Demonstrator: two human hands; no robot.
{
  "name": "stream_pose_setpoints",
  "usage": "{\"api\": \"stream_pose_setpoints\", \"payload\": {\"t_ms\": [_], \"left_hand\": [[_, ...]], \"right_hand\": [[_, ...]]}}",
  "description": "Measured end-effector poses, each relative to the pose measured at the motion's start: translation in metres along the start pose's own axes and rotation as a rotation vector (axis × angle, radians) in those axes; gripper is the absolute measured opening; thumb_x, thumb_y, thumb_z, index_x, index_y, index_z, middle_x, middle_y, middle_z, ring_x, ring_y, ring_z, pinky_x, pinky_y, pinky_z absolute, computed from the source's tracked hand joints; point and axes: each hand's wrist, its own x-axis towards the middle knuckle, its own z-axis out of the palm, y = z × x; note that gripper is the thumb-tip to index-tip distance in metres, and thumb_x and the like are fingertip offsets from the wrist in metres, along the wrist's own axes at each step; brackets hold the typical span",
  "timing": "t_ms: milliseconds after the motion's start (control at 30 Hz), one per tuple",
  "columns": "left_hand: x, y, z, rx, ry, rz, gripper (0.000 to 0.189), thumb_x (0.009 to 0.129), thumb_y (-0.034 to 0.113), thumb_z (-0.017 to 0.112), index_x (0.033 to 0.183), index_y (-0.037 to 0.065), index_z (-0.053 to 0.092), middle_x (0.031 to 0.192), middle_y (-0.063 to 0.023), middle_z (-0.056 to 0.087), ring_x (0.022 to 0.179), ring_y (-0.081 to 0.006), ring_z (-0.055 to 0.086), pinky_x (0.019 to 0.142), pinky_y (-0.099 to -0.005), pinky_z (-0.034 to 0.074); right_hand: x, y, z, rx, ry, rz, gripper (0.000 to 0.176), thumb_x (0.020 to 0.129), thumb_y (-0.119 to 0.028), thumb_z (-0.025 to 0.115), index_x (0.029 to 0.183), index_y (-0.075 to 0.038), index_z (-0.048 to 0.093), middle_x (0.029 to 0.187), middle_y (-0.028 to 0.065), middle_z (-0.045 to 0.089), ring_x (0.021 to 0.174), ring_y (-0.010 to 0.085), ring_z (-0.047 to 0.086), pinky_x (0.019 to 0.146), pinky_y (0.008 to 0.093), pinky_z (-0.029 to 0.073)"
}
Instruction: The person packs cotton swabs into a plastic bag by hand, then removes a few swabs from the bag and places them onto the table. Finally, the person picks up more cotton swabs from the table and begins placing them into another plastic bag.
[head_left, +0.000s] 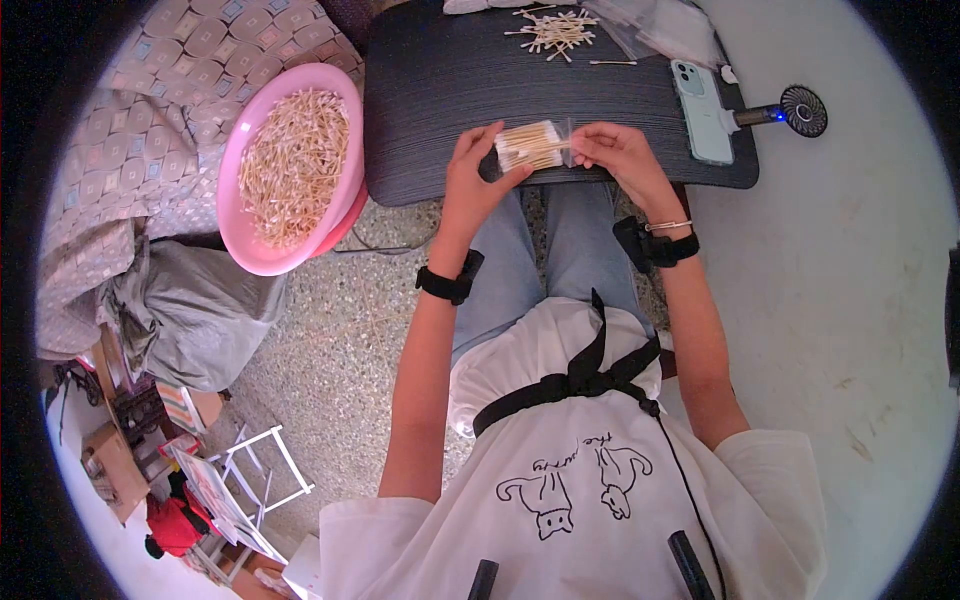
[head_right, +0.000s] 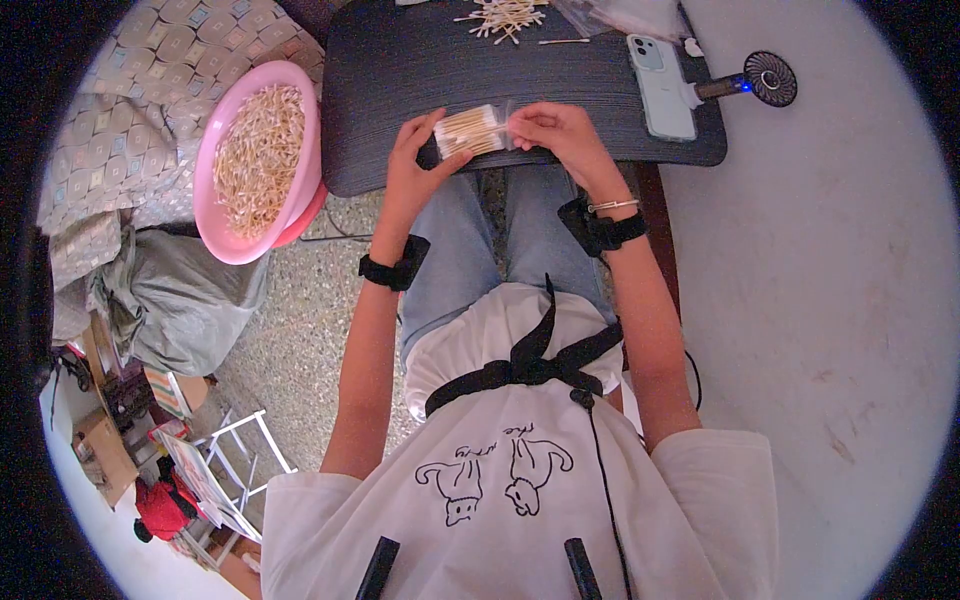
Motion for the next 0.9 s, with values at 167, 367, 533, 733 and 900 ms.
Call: {"api": "stream_pose_setpoints", "payload": {"t_ms": [167, 367, 533, 733, 900], "left_hand": [[-0.002, 0.000, 0.003, 0.002, 0.015, 0.011, 0.061, 0.067, 0.024, 0.078, 0.119, 0.002, 0.055, 0.113, -0.0143, 0.054, 0.107, -0.0274, 0.053, 0.092, -0.0350, 0.041], [-0.003, 0.002, 0.007, 0.000, 0.036, -0.020, 0.061, 0.068, 0.024, 0.078, 0.120, 0.002, 0.054, 0.114, -0.0145, 0.054, 0.107, -0.0275, 0.053, 0.092, -0.0346, 0.041], [-0.003, 0.002, 0.008, 0.004, 0.039, -0.030, 0.062, 0.067, 0.025, 0.078, 0.120, 0.002, 0.054, 0.114, -0.0144, 0.054, 0.106, -0.0273, 0.053, 0.092, -0.0346, 0.041], [-0.003, 0.001, 0.009, 0.023, 0.034, -0.017, 0.063, 0.067, 0.026, 0.078, 0.120, 0.003, 0.055, 0.114, -0.0142, 0.054, 0.106, -0.0272, 0.053, 0.092, -0.0348, 0.041], [-0.005, 0.005, 0.010, 0.028, 0.018, -0.027, 0.063, 0.069, 0.027, 0.077, 0.122, 0.003, 0.053, 0.113, -0.0139, 0.055, 0.110, -0.0280, 0.051, 0.094, -0.0360, 0.039]], "right_hand": [[0.003, -0.009, 0.005, -0.070, -0.076, 0.087, 0.020, 0.084, -0.014, 0.064, 0.093, 0.004, 0.065, 0.077, 0.0046, 0.063, 0.067, 0.0093, 0.056, 0.065, 0.0219, 0.047], [0.006, -0.004, 0.011, -0.109, 0.023, 0.063, 0.019, 0.084, -0.017, 0.065, 0.087, 0.002, 0.066, 0.069, 0.0036, 0.062, 0.059, 0.0080, 0.054, 0.055, 0.0212, 0.045], [0.006, 0.000, 0.009, -0.286, 0.035, -0.032, 0.022, 0.084, -0.021, 0.065, 0.086, 0.001, 0.067, 0.066, 0.0013, 0.060, 0.056, 0.0055, 0.052, 0.050, 0.0203, 0.041], [0.002, -0.009, 0.006, -0.325, 0.055, 0.023, 0.026, 0.084, -0.026, 0.064, 0.081, 0.000, 0.066, 0.064, -0.0003, 0.059, 0.055, 0.0048, 0.051, 0.049, 0.0194, 0.040], [0.003, -0.006, 0.003, -0.331, 0.047, 0.032, 0.027, 0.086, -0.027, 0.062, 0.078, -0.001, 0.065, 0.064, -0.0007, 0.058, 0.056, 0.0049, 0.052, 0.049, 0.0194, 0.040]]}}
